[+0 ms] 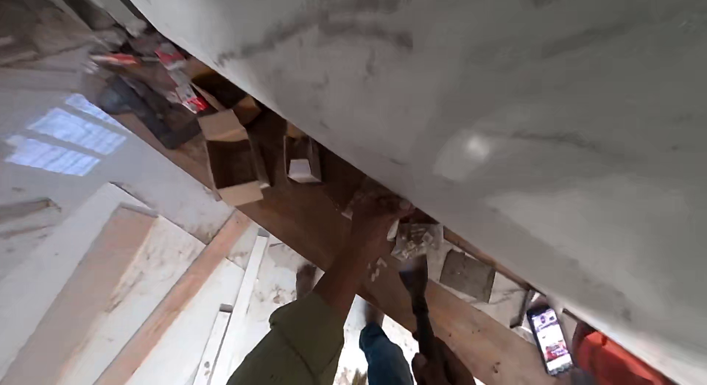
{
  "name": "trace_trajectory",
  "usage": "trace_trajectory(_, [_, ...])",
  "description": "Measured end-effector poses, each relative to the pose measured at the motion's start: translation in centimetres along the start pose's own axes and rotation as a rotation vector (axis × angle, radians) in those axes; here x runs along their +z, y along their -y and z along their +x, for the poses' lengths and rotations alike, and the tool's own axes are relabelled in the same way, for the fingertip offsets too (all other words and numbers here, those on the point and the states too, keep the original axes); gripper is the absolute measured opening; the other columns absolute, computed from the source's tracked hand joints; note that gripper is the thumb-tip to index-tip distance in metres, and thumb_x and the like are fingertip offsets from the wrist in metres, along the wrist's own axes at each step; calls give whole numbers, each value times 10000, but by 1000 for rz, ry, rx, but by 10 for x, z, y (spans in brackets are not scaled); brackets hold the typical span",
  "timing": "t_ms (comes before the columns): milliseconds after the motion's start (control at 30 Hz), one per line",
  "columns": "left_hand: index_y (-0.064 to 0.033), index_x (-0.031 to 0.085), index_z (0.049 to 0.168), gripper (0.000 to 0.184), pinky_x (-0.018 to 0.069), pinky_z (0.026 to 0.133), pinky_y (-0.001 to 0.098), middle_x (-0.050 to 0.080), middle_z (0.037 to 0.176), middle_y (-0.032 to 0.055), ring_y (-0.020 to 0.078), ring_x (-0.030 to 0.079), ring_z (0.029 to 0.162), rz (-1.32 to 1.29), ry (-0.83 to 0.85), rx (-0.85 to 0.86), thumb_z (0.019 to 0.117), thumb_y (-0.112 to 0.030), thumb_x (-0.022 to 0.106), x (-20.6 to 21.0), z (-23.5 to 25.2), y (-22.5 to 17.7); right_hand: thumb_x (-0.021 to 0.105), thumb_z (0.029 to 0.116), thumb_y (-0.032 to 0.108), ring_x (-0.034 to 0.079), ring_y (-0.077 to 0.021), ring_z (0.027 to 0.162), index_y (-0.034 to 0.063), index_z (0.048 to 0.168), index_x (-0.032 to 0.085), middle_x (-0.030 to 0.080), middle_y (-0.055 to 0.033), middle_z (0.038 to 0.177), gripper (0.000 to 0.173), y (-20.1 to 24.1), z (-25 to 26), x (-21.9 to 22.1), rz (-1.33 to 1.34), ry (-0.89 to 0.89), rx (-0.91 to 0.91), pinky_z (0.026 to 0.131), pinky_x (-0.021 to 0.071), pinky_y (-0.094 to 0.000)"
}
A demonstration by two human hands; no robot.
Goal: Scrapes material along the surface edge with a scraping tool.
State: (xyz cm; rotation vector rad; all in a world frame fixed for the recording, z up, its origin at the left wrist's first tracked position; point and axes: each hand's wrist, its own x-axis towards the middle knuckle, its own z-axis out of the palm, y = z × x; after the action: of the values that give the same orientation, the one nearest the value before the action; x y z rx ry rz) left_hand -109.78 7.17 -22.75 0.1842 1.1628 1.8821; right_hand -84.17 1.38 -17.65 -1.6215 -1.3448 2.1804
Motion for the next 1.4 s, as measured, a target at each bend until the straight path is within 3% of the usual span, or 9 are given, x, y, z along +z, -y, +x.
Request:
trace_trajectory(200, [-52,636,1176,187,608,891,330,729,1038,34,147,721,935,71,92,301,991,-31,620,-29,11,49,606,991,79,583,-67,555,-24,1387,400,681,-58,879,459,4,43,1,81,58,-180,455,494,-207])
trace_trajectory(300, [-44,567,1336,305,584,921,322,682,1166,34,129,688,1005,264,-31,259,1076,-189,501,-49,-2,56,583,1040,195,615,-64,619,-52,1360,457,710,-110,1072,423,3,65,-6,150,129,-333,494,513,-198])
trace_trajectory(400, [-80,499,1442,415,524,1033,378,600,1371,44,167,628,1178,189,-51,136,1088,-290,444,-40,-24,55,605,1033,279,571,-50,604,-55,1379,497,669,-83,1036,493,5,84,-10,195,178,-370,498,512,-199])
trace_trajectory(567, [-148,577,1353,406,576,927,389,649,1272,89,214,668,1106,-276,195,-33,1098,-389,371,-11,-39,53,626,1023,327,512,-25,544,-6,1332,576,626,-36,864,456,6,101,-13,230,244,-438,443,467,-179])
trace_trajectory(700, [-116,571,1316,440,587,925,397,657,1242,137,244,687,1094,-470,253,-53,1107,-409,317,-1,-33,56,588,1041,350,546,-32,564,37,1371,563,655,-46,881,456,8,107,-16,253,329,-456,456,484,-182])
trace_trajectory(833, [-129,576,1306,401,584,953,361,676,1215,125,229,696,1098,-574,242,-59,1097,-408,379,6,-29,63,537,1063,349,591,-35,654,18,1479,454,687,-53,1055,538,11,109,-17,201,374,-445,530,526,-194])
trace_trajectory(967, [-132,585,1309,394,566,987,367,675,1242,134,248,685,1137,-648,326,-84,1067,-420,467,6,-27,69,543,1064,337,536,-16,598,23,1557,369,650,-2,918,610,17,102,-11,116,260,-475,476,489,-190])
trace_trajectory(1200, [-139,596,1339,412,470,1106,526,632,1332,149,316,597,1281,-574,137,-105,1046,-419,524,10,-35,69,559,1060,315,571,-31,607,-2,1535,407,664,-5,865,591,12,97,-2,14,139,-543,489,520,-214])
trace_trajectory(1400, [-117,558,1373,453,501,1090,513,638,1340,185,344,616,1274,-547,10,-93,1068,-437,461,25,-44,67,584,1049,272,598,-15,625,-6,1510,448,699,12,918,555,11,94,-3,-5,100,-553,517,553,-220])
